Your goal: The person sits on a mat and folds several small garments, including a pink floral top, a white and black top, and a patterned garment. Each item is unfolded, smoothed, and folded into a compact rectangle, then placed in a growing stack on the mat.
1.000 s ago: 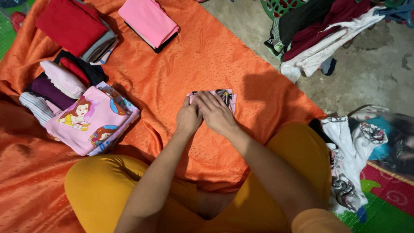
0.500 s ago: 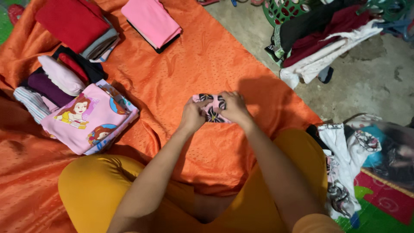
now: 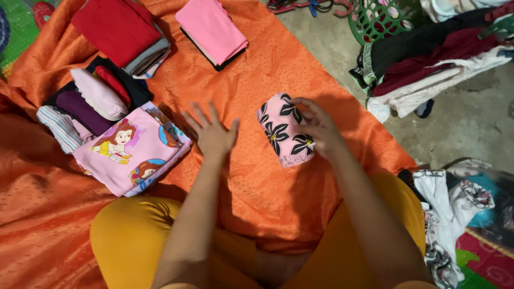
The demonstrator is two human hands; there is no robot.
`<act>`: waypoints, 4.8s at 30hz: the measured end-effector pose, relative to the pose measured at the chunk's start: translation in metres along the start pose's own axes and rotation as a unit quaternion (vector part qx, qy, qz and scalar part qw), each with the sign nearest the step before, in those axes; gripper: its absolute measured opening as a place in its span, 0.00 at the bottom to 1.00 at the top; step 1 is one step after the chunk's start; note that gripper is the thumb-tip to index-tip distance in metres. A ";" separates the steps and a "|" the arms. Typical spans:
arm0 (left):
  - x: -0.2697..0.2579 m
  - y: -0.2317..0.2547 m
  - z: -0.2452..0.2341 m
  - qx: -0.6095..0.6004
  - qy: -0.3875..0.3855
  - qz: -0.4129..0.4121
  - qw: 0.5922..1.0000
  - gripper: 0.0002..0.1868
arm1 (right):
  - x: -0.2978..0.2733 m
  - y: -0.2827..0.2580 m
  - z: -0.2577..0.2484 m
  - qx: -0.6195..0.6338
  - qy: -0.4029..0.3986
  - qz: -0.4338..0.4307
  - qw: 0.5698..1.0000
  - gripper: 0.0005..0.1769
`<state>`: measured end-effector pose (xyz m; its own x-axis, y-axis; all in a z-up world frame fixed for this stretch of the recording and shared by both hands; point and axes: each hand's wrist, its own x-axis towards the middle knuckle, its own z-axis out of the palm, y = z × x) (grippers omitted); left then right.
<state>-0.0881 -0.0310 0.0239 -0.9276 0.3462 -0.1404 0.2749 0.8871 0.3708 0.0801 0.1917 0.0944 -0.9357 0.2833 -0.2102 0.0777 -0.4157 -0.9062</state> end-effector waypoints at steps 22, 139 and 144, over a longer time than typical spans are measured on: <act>-0.033 0.006 0.073 -0.161 -0.292 0.352 0.874 0.30 | 0.184 0.132 0.091 -0.277 -0.065 -0.050 0.957 0.18; -0.237 0.105 -0.134 -0.839 -0.375 -0.012 0.394 0.52 | -0.184 -0.013 0.104 -0.646 0.073 0.030 0.759 0.28; -0.218 0.105 -0.124 -0.296 -0.521 0.252 0.760 0.45 | -0.189 -0.027 0.045 -0.431 0.002 -0.071 0.899 0.27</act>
<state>0.1114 -0.0514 0.2072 0.0459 0.9243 -0.3788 0.0813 0.3745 0.9236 0.2398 0.1106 0.1750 -0.9560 0.2848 -0.0702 0.1979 0.4498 -0.8710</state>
